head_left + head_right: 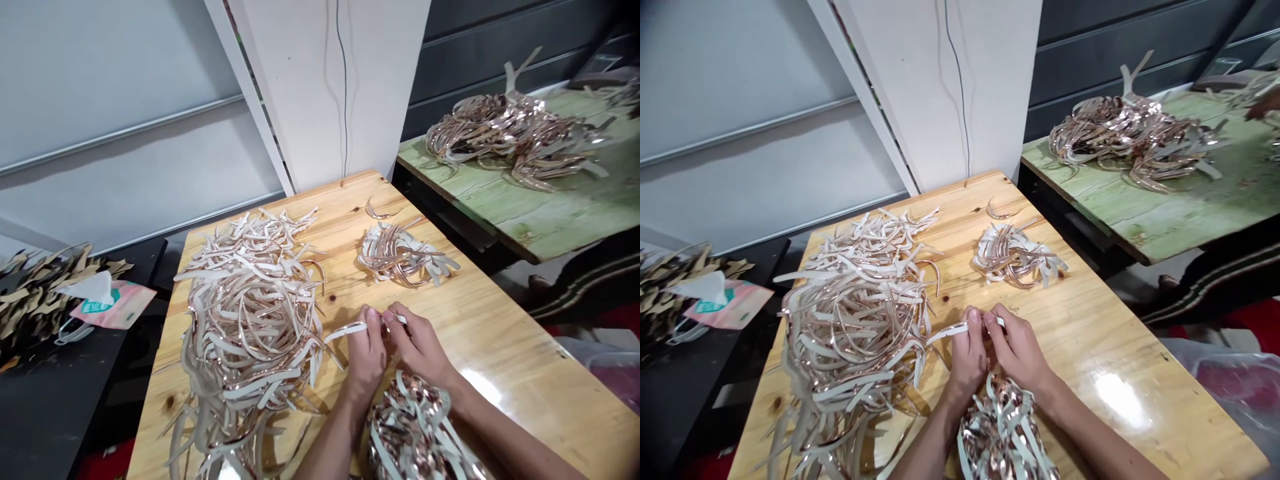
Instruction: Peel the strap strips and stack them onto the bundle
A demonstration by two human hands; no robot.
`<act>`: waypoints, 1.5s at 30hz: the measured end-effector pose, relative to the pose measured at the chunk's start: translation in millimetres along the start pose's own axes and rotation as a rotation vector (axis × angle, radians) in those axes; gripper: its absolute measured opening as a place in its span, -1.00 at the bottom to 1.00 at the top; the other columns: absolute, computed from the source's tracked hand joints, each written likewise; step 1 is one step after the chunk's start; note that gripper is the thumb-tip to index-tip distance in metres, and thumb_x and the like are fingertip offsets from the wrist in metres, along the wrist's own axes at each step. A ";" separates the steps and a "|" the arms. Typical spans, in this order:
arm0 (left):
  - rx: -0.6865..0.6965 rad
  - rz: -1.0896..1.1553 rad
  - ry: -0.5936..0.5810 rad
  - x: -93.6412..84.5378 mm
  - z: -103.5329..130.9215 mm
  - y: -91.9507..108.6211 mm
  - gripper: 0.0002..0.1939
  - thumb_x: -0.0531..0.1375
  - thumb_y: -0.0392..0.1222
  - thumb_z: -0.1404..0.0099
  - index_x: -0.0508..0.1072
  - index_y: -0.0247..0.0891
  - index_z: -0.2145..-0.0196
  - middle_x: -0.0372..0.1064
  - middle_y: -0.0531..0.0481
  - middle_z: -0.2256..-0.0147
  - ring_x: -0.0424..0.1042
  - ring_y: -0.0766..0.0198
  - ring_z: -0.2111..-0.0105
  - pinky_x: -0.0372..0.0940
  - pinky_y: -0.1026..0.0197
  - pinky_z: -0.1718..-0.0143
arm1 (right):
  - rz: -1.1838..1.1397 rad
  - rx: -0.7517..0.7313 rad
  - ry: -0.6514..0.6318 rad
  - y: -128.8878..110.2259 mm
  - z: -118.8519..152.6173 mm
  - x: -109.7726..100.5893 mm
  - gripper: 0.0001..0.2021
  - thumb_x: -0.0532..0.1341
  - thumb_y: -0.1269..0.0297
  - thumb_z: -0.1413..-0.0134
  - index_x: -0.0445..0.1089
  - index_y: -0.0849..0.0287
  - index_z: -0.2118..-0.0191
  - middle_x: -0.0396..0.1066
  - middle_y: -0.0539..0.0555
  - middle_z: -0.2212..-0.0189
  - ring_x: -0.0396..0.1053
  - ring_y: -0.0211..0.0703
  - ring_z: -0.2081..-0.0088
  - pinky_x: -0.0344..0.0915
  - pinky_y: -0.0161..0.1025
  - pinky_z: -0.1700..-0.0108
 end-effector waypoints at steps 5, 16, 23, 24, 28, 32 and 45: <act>-0.075 0.068 0.035 -4.6 -2.0 -11.6 -0.51 -0.04 0.22 -0.52 0.28 -0.21 0.39 0.25 0.05 0.44 0.26 0.29 0.41 0.23 0.22 0.30 | -0.463 0.217 0.065 16.5 -2.1 2.1 -0.55 0.21 -0.09 -0.31 0.22 0.09 0.49 0.12 -0.12 0.65 0.08 -0.27 0.58 0.09 -0.28 0.49; -0.081 0.376 0.156 -12.5 -5.9 -19.7 -0.53 0.07 0.26 -0.45 0.38 -0.22 0.31 0.35 0.03 0.36 0.37 0.28 0.32 0.31 0.24 0.21 | -1.042 0.420 0.153 27.3 -5.8 10.5 -0.46 0.31 -0.13 -0.17 0.11 0.07 0.60 0.03 -0.08 0.63 0.14 -0.18 0.51 0.30 -0.23 0.41; -0.050 0.568 0.128 -9.9 -6.5 -4.5 -0.44 0.00 0.35 -0.44 0.41 -0.21 0.34 0.36 -0.02 0.37 0.38 0.22 0.32 0.36 0.16 0.12 | -0.866 0.305 0.143 26.5 -7.8 7.6 -0.54 0.37 -0.23 -0.04 0.31 0.07 0.40 0.27 -0.02 0.49 0.29 -0.10 0.38 0.36 -0.16 0.26; -0.069 0.562 0.122 -9.1 -5.4 -7.8 -0.43 0.00 0.37 -0.42 0.40 -0.21 0.35 0.36 -0.02 0.37 0.37 0.21 0.32 0.37 0.15 0.12 | -0.735 0.274 0.142 26.9 -6.3 5.1 -0.56 0.45 -0.15 0.02 0.33 0.08 0.38 0.29 -0.03 0.46 0.29 -0.12 0.36 0.33 -0.20 0.25; -0.162 0.556 0.113 -4.7 0.1 -24.8 -0.35 -0.02 0.49 -0.34 0.32 -0.19 0.42 0.29 -0.02 0.40 0.37 0.16 0.28 0.38 0.12 0.14 | -0.358 0.196 0.056 26.5 -2.2 6.0 -0.62 0.34 -0.05 -0.21 0.30 0.12 0.41 0.27 -0.03 0.47 0.25 -0.15 0.37 0.22 -0.23 0.27; -0.083 0.478 0.087 -6.3 0.6 -14.9 -0.45 0.15 0.37 -0.33 0.32 -0.20 0.46 0.24 0.03 0.44 0.29 0.25 0.39 0.35 0.18 0.22 | -0.287 0.120 -0.051 20.2 -2.3 10.9 -0.63 0.16 0.02 -0.38 0.27 0.11 0.42 0.23 -0.04 0.48 0.22 -0.15 0.38 0.18 -0.21 0.28; 0.083 -0.108 -0.020 -2.0 -3.7 13.5 -0.57 0.03 0.12 -0.51 0.40 -0.21 0.39 0.33 -0.03 0.47 0.33 0.23 0.44 0.30 0.16 0.28 | -0.284 0.132 -0.041 24.8 1.8 9.9 -0.61 0.10 0.02 -0.40 0.15 0.07 0.46 0.13 -0.06 0.52 0.12 -0.15 0.43 0.14 -0.21 0.34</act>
Point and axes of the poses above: each hand's wrist, its own z-axis away from the middle knuckle, its own x-axis out of the palm, y = z × x, the point moved 10 cm from there along -z, towards the middle knuckle
